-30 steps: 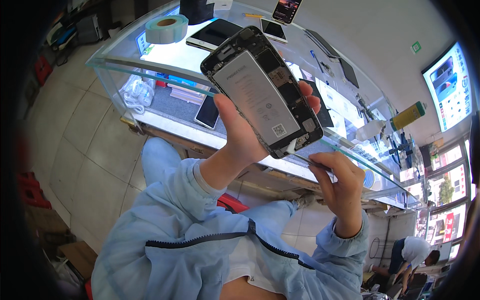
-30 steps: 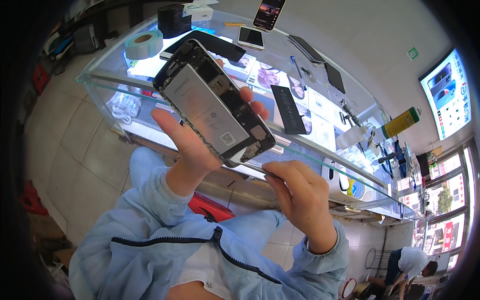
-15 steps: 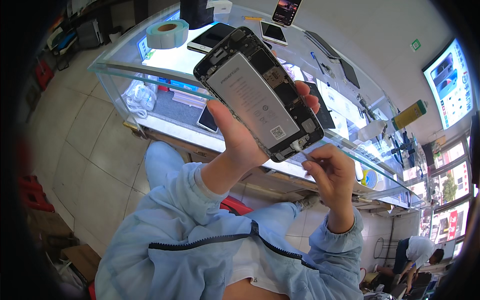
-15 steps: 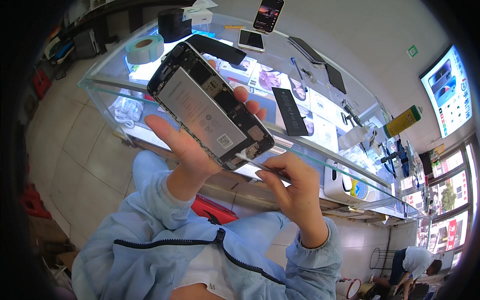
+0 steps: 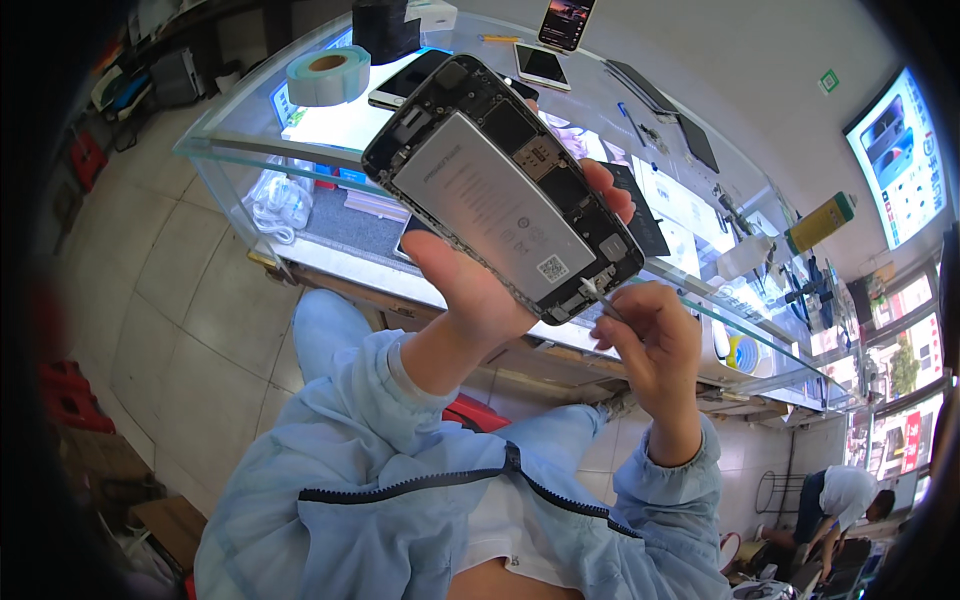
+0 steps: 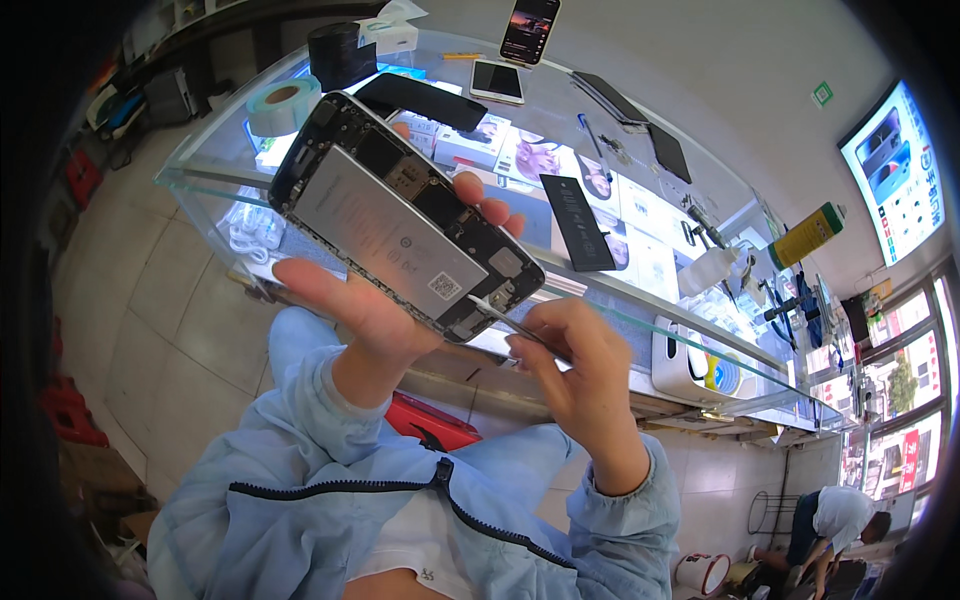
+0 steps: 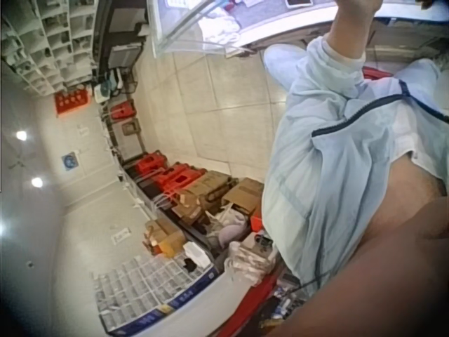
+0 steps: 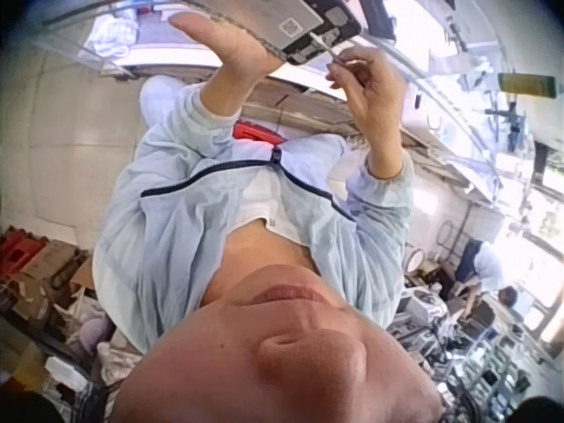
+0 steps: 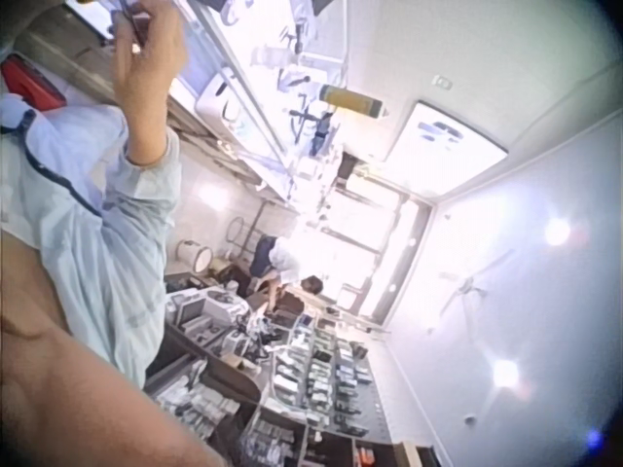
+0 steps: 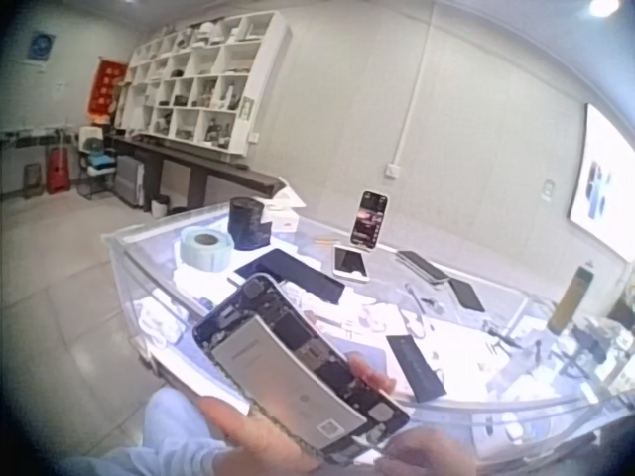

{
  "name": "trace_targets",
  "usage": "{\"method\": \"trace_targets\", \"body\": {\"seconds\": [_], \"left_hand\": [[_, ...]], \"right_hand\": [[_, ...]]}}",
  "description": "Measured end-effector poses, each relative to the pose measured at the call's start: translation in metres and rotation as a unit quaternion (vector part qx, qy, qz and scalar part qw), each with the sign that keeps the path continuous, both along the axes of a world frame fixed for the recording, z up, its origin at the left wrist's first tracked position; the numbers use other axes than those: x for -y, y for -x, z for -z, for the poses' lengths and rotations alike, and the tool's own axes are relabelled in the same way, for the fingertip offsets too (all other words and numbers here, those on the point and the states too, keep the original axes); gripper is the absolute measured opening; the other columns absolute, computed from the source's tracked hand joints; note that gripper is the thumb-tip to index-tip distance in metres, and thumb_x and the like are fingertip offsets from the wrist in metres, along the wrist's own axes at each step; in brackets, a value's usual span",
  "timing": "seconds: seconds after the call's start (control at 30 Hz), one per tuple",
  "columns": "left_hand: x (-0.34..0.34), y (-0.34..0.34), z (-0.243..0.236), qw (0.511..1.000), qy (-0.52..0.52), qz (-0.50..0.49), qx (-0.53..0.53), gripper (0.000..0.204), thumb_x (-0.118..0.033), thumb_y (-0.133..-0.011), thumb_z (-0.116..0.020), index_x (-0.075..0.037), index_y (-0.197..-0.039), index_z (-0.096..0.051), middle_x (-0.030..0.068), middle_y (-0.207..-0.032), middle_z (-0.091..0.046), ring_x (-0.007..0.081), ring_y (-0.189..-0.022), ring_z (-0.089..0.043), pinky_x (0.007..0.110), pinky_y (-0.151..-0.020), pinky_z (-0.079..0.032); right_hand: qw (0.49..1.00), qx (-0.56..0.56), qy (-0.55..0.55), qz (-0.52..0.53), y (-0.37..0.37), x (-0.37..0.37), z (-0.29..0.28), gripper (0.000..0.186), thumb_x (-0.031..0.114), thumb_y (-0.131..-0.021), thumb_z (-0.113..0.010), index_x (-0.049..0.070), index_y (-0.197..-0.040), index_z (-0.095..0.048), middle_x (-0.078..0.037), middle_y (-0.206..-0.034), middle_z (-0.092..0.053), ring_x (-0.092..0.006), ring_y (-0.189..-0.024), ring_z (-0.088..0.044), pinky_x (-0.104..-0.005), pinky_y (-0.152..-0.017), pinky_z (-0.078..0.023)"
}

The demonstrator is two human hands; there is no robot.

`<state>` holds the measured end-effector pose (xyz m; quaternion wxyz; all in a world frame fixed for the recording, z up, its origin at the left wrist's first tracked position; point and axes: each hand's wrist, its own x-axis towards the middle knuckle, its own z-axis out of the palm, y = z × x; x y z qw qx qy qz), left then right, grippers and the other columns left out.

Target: The person disassembles a smartphone, removes the back cover, and detaches internal components using a metal prying tool. They then apply a liquid from a small bottle to the battery area and continue prying to separate parts.

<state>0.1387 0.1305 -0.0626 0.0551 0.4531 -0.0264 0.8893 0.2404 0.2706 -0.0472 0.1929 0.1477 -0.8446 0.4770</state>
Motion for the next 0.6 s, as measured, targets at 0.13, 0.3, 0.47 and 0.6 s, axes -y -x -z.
{"method": "trace_targets", "body": {"seconds": [0.13,0.3,0.47,0.6], "left_hand": [[0.001,-0.003,0.001,1.000,0.010,-0.017,0.015,0.106,-0.082,-0.067,-0.051,-0.010,-0.141,-0.025,0.0152,-0.124,-0.048,0.0288,-0.116,-0.050,0.048,-0.103,-0.038],[0.008,0.002,0.000,0.999,0.024,-0.019,0.010,0.100,-0.071,-0.074,-0.057,-0.010,-0.143,-0.019,0.0130,-0.128,-0.043,0.0287,-0.125,-0.040,0.054,-0.112,-0.022],[0.018,-0.021,-0.007,0.987,0.113,-0.095,0.061,0.096,-0.054,-0.071,-0.074,-0.013,-0.140,-0.022,0.0140,-0.126,-0.041,0.0323,-0.129,-0.034,0.054,-0.106,-0.033],[0.024,-0.003,0.002,0.961,0.159,-0.204,-0.101,0.098,-0.048,-0.071,-0.077,-0.022,-0.144,-0.018,0.0189,-0.135,-0.034,0.0384,-0.131,-0.032,0.056,-0.104,-0.036]], "right_hand": [[0.992,0.119,0.047,-0.001,0.000,0.005,-0.001,0.011,0.008,-0.092,-0.053,0.000,-0.095,-0.059,-0.004,-0.070,-0.059,-0.0108,-0.062,-0.057,-0.0250,-0.056,-0.044],[0.988,0.057,0.117,-0.077,0.005,0.013,0.020,0.016,0.011,-0.096,-0.048,-0.001,-0.098,-0.058,-0.004,-0.076,-0.060,-0.0098,-0.056,-0.049,-0.0233,-0.056,-0.042],[0.911,0.142,0.350,-0.167,-0.002,0.035,0.025,0.011,0.013,-0.096,-0.048,0.005,-0.102,-0.042,-0.012,-0.078,-0.063,-0.0102,-0.053,-0.059,-0.0192,-0.045,-0.045],[0.916,0.175,0.328,-0.152,-0.005,0.027,0.026,0.012,0.016,-0.098,-0.046,0.005,-0.102,-0.043,-0.005,-0.060,-0.058,-0.0050,-0.036,-0.042,-0.0172,-0.037,-0.029]]}}
